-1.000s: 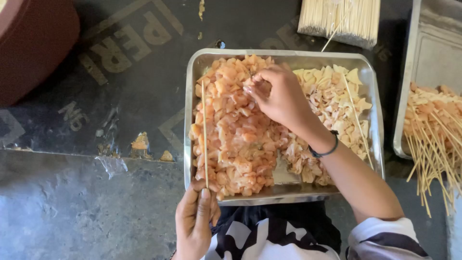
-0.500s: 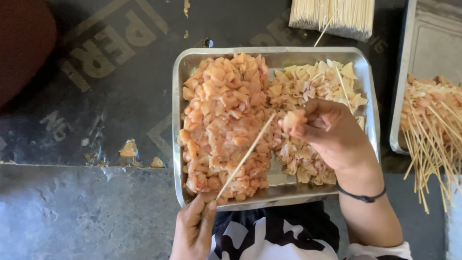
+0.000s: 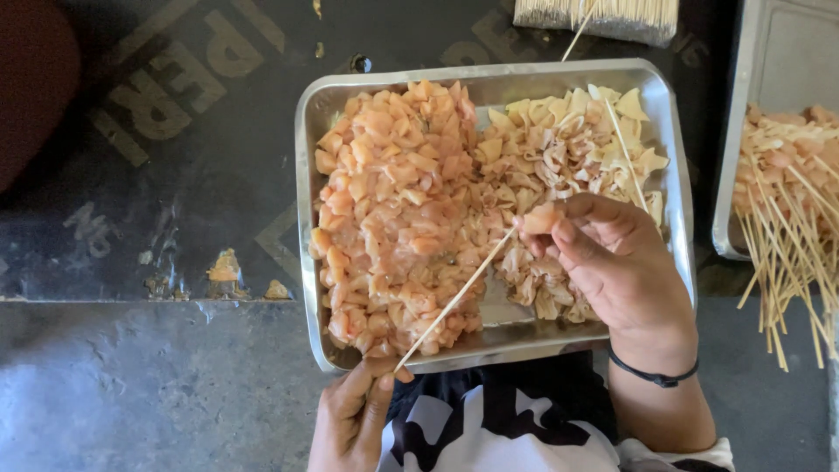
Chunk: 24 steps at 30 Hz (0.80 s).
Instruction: Skewering small pieces of raw meat and skin onto wooden sticks to prepare satay.
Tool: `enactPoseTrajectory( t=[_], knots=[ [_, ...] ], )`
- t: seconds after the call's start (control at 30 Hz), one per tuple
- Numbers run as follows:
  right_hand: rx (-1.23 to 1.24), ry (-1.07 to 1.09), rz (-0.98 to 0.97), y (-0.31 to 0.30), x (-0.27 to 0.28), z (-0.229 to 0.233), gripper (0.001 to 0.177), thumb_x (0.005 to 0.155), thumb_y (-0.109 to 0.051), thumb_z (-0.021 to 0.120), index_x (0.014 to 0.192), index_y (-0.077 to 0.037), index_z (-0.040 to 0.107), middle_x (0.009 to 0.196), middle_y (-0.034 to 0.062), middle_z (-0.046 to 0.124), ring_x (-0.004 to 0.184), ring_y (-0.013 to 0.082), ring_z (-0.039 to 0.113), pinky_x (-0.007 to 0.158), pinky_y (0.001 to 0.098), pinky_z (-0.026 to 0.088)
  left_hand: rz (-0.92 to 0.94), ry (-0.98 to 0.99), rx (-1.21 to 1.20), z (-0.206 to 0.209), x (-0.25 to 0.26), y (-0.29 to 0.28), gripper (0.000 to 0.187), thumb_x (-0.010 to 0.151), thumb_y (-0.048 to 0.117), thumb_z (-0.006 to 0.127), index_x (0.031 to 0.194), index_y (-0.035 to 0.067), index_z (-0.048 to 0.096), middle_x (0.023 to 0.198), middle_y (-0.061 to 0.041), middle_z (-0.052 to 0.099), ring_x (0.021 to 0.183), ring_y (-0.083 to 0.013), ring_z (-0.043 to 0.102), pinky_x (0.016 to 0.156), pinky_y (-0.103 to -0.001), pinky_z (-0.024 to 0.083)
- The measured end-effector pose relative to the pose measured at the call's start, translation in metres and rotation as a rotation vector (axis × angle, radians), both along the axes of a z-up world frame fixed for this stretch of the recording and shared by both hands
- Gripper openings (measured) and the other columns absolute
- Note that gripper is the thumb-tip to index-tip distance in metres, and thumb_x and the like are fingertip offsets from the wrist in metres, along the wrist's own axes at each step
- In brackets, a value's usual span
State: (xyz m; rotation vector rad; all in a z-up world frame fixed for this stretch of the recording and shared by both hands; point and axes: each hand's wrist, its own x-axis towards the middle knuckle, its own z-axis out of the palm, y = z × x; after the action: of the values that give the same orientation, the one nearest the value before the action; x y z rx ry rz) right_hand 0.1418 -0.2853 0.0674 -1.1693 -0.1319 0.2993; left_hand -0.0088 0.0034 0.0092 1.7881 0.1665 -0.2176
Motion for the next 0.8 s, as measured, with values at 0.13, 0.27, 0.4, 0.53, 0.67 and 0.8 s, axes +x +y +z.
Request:
enactPoseTrajectory(
  t=[0.13,0.27,0.4,0.53,0.67,0.8],
  knots=[
    [-0.161,-0.022,-0.039,0.007,0.005,0.004,0.014,0.099,-0.011,0.072,0.112,-0.005,0.072,0.105,0.0107,0.074,0.093,0.0158,0.069,0.080,0.0294,0.061,0.024,-0.022,-0.006,0.003,-0.001,0.003,0.021,0.102,0.014,0.055,0.095,0.002,0.071,0.074,-0.004,0.070,0.067,-0.0113,0.061,0.063,-0.026,0.048],
    [-0.580,-0.336,0.018,0.018,0.015,-0.007,0.013,0.099,-0.006,0.069,0.111,-0.005,0.072,0.102,0.0089,0.077,0.079,0.0121,0.072,0.063,0.0231,0.059,0.075,-0.139,-0.091,0.004,-0.003,0.002,0.022,0.105,0.014,0.051,0.098,0.000,0.066,0.078,-0.001,0.066,0.069,-0.0074,0.055,0.063,-0.024,0.044],
    [-0.676,-0.503,0.146,0.040,0.015,-0.011,0.015,0.100,-0.003,0.064,0.113,-0.003,0.072,0.117,0.0098,0.078,0.086,0.0123,0.076,0.071,0.0238,0.062,0.141,0.009,-0.210,-0.001,-0.008,-0.001,0.022,0.106,0.014,0.048,0.095,0.001,0.062,0.066,0.004,0.049,0.057,-0.0044,0.038,0.051,-0.022,0.031],
    [-0.777,-0.624,0.068,0.056,0.011,0.004,0.017,0.101,0.000,0.064,0.116,-0.002,0.071,0.124,0.0125,0.075,0.103,0.0168,0.077,0.089,0.0276,0.065,0.159,-0.003,-0.277,-0.004,-0.008,0.001,0.022,0.107,0.014,0.046,0.096,0.002,0.060,0.064,0.005,0.044,0.057,-0.0039,0.035,0.051,-0.022,0.030],
    [-0.787,-0.575,-0.082,0.064,0.010,-0.001,0.020,0.099,-0.002,0.069,0.119,-0.002,0.070,0.117,0.0116,0.077,0.104,0.0180,0.077,0.086,0.0279,0.065,0.144,-0.023,-0.291,-0.004,-0.006,0.005,0.022,0.108,0.014,0.045,0.096,0.002,0.060,0.065,0.005,0.044,0.058,-0.0037,0.035,0.051,-0.022,0.031],
    [-0.773,-0.736,-0.168,0.071,0.016,0.001,0.026,0.096,-0.005,0.076,0.120,-0.001,0.067,0.115,0.0126,0.075,0.107,0.0196,0.076,0.087,0.0274,0.066,0.131,-0.029,-0.305,-0.005,-0.005,0.004,0.022,0.107,0.013,0.045,0.097,0.002,0.060,0.066,0.005,0.045,0.058,-0.0037,0.035,0.051,-0.022,0.031]
  ],
)
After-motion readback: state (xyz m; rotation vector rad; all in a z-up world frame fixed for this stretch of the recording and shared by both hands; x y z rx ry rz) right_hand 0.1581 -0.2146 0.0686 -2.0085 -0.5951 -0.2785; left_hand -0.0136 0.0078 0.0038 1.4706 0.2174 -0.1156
